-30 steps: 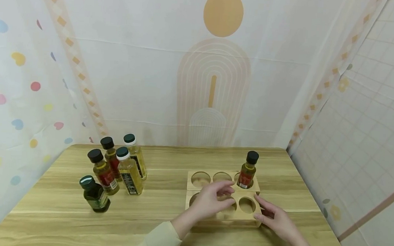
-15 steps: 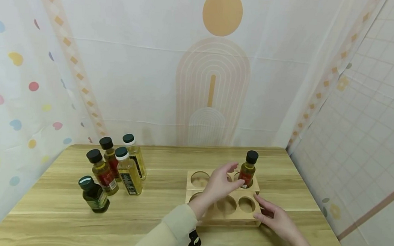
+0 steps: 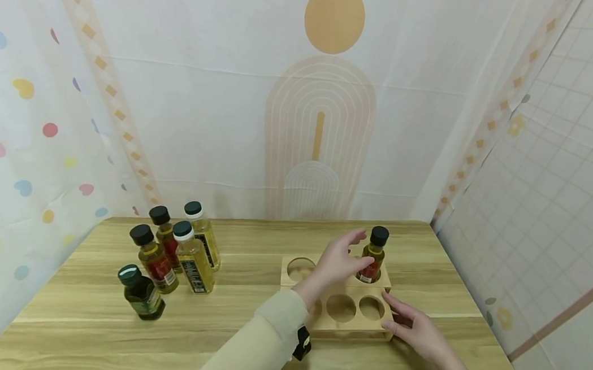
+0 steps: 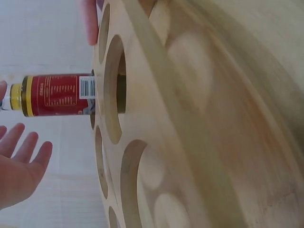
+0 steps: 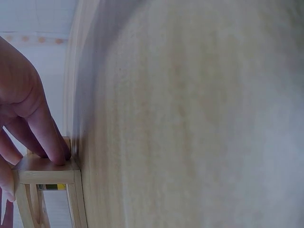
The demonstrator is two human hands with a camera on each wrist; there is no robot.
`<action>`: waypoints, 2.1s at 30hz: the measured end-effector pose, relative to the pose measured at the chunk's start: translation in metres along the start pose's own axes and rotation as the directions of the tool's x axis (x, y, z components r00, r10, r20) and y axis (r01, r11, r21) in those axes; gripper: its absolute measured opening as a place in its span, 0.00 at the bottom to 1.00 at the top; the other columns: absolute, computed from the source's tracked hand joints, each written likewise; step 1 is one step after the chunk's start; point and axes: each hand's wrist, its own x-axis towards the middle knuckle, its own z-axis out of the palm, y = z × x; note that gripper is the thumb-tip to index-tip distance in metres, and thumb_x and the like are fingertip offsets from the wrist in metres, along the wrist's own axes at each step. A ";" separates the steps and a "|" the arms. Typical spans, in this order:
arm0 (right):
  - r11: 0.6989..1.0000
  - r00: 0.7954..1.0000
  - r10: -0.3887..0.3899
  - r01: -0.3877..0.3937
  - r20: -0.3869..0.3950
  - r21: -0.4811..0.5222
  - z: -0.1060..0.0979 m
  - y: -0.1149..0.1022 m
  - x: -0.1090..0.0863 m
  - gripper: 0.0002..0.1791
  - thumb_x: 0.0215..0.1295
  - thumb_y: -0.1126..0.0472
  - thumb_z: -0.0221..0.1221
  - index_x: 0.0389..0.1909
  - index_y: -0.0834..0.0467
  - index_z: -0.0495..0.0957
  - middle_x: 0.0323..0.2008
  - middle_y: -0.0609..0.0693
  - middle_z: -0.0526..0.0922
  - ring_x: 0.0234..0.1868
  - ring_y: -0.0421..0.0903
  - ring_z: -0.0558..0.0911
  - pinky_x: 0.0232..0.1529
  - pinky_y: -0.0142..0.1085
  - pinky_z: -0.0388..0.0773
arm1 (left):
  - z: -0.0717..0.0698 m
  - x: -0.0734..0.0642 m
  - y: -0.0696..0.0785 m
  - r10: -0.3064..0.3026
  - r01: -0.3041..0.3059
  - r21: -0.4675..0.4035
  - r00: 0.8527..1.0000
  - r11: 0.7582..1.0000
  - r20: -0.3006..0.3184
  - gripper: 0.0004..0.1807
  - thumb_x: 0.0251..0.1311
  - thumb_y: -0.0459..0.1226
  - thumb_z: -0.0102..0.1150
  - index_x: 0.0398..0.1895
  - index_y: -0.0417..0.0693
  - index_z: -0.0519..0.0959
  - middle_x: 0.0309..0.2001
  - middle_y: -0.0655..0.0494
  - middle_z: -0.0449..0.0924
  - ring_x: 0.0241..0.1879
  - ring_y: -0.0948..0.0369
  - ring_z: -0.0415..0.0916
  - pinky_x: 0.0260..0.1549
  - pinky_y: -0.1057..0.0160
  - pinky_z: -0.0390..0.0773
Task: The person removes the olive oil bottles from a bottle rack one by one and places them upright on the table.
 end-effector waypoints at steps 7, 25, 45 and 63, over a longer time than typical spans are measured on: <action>1.000 1.000 0.024 -0.024 0.006 -0.004 -0.001 -0.002 0.000 0.33 0.71 0.62 0.58 0.71 0.71 0.60 0.69 0.74 0.58 0.55 0.23 0.68 0.51 0.24 0.73 | -0.001 0.007 0.000 0.011 -0.010 -0.021 0.999 1.000 0.031 0.34 0.63 0.42 0.67 0.72 0.51 0.67 0.65 0.57 0.74 0.64 0.59 0.69 0.60 0.60 0.71; 1.000 1.000 0.000 0.000 -0.002 -0.016 0.000 -0.002 0.000 0.32 0.71 0.63 0.58 0.70 0.72 0.60 0.68 0.75 0.58 0.56 0.24 0.68 0.51 0.23 0.72 | 0.011 0.008 0.008 -0.001 0.002 -0.174 1.000 0.985 0.004 0.32 0.60 0.35 0.69 0.68 0.55 0.72 0.57 0.59 0.80 0.59 0.61 0.74 0.59 0.59 0.71; 0.998 0.998 0.028 -0.030 -0.050 -0.054 0.001 -0.006 -0.001 0.32 0.70 0.62 0.60 0.70 0.69 0.63 0.68 0.70 0.63 0.57 0.22 0.66 0.52 0.22 0.70 | 0.009 0.003 0.011 0.015 -0.056 -0.288 0.990 0.956 -0.142 0.24 0.55 0.28 0.71 0.55 0.54 0.82 0.43 0.59 0.85 0.44 0.68 0.79 0.43 0.69 0.79; 0.997 0.997 -0.032 0.027 -0.064 -0.069 0.004 -0.002 -0.002 0.31 0.69 0.63 0.61 0.69 0.69 0.64 0.66 0.71 0.63 0.58 0.23 0.66 0.52 0.21 0.70 | -0.011 -0.001 0.027 0.042 -0.107 -0.374 0.983 0.921 -0.177 0.24 0.56 0.28 0.70 0.56 0.54 0.82 0.43 0.63 0.84 0.43 0.72 0.78 0.46 0.68 0.78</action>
